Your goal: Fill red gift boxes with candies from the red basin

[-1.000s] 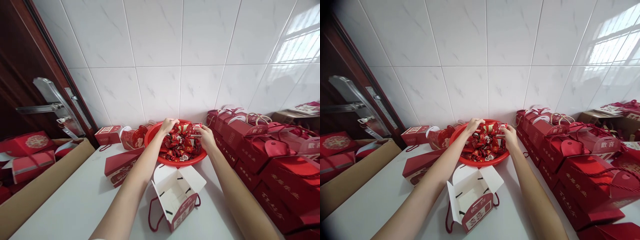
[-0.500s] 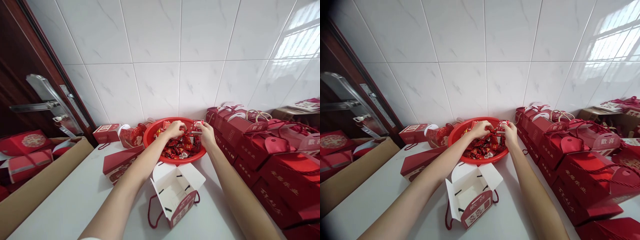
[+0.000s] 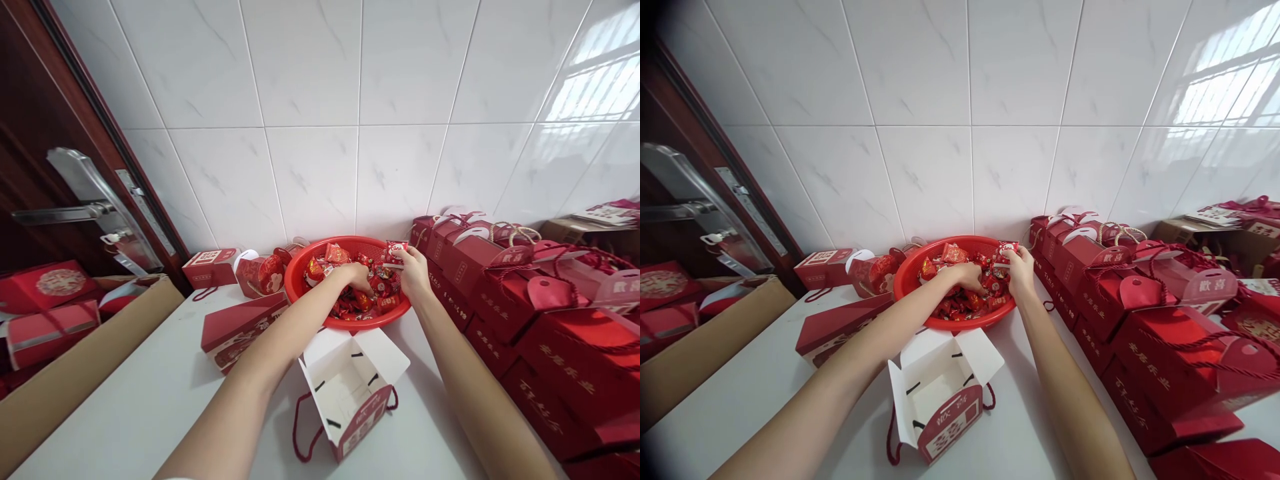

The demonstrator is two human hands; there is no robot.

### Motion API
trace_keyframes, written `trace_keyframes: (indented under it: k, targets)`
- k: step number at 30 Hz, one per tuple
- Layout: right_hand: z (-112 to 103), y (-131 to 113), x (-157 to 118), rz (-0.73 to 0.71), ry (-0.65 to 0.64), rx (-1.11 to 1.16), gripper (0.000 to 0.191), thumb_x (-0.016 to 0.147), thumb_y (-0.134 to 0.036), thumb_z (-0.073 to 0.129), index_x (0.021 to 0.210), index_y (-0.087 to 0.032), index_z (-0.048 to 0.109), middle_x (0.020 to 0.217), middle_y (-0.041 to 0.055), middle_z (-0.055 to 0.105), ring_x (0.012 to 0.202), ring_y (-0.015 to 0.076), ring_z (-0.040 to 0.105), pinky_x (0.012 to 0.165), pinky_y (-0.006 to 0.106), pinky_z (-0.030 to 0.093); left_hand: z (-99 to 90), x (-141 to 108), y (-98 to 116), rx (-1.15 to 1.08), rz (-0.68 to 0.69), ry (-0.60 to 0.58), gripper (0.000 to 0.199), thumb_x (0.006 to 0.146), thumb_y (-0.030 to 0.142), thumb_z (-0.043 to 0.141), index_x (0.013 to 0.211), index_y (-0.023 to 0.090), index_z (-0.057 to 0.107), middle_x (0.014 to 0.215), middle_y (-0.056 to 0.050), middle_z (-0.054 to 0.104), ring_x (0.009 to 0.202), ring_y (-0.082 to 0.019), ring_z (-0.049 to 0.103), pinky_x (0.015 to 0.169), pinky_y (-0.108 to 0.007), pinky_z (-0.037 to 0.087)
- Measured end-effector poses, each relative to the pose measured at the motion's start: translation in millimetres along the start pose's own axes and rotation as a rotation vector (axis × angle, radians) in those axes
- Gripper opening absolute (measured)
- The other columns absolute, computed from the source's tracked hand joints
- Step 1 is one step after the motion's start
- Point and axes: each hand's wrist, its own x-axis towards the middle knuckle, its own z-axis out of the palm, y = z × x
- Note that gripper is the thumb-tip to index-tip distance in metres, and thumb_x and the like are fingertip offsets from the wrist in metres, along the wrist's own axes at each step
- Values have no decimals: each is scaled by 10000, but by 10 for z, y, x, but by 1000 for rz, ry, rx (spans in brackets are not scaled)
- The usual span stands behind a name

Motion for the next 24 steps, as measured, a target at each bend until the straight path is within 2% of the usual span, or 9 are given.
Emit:
trace_keyframes:
  k: [3, 6, 9, 12, 16, 19, 24]
  targets:
    - [-8, 14, 12, 0, -13, -12, 136, 586, -184, 679, 680, -198, 583, 607, -42, 622, 525, 119, 592, 458, 218, 505, 2, -10, 6, 54, 6, -68, 544, 654, 412, 772, 1117, 131, 725, 1147, -163, 731, 961, -313, 705, 801, -338, 562]
    - [-2, 15, 16, 1, -12, -3, 137, 587, -181, 673, 689, -197, 583, 605, -42, 624, 530, 129, 613, 444, 215, 496, 47, -6, 30, 120, 43, -47, 553, 720, 387, 715, 1221, 159, 674, 1252, -163, 690, 1060, -322, 684, 867, -356, 558]
    - [12, 2, 4, 8, -4, 0, 133, 585, -171, 658, 691, -194, 581, 615, -36, 638, 524, 130, 619, 437, 216, 496, 108, 10, 75, 151, 64, -3, 473, 815, 377, 633, 1234, 160, 665, 1278, -172, 674, 1143, -333, 653, 965, -392, 520]
    - [19, -9, -9, 22, -7, -7, 140, 585, -167, 652, 704, -191, 584, 619, -30, 646, 522, 132, 624, 438, 217, 499, 156, 36, 108, 145, 93, 2, 447, 834, 365, 632, 1228, 157, 672, 1260, -160, 685, 1168, -328, 642, 1010, -396, 491]
    - [13, -8, -12, 5, -13, -12, 150, 585, -169, 671, 700, -190, 577, 611, -40, 631, 511, 117, 604, 461, 217, 508, 200, 95, 80, 85, 135, 15, 529, 776, 293, 695, 1288, 168, 643, 1238, -130, 700, 1088, -300, 677, 923, -342, 533]
    - [11, -7, -11, -2, -9, -8, 146, 581, -167, 668, 691, -187, 574, 607, -41, 627, 513, 111, 596, 472, 214, 508, 229, 147, 14, -59, 168, 77, 550, 748, 221, 718, 1291, 181, 648, 1232, -105, 708, 1059, -280, 688, 882, -304, 537]
    - [-7, 16, 14, -9, -4, -3, 141, 581, -169, 670, 684, -188, 576, 611, -44, 619, 525, 114, 601, 473, 215, 505, 239, 212, -129, -284, 177, 108, 410, 708, 149, 747, 1116, 190, 736, 1099, -53, 751, 1005, -234, 693, 811, -246, 524]
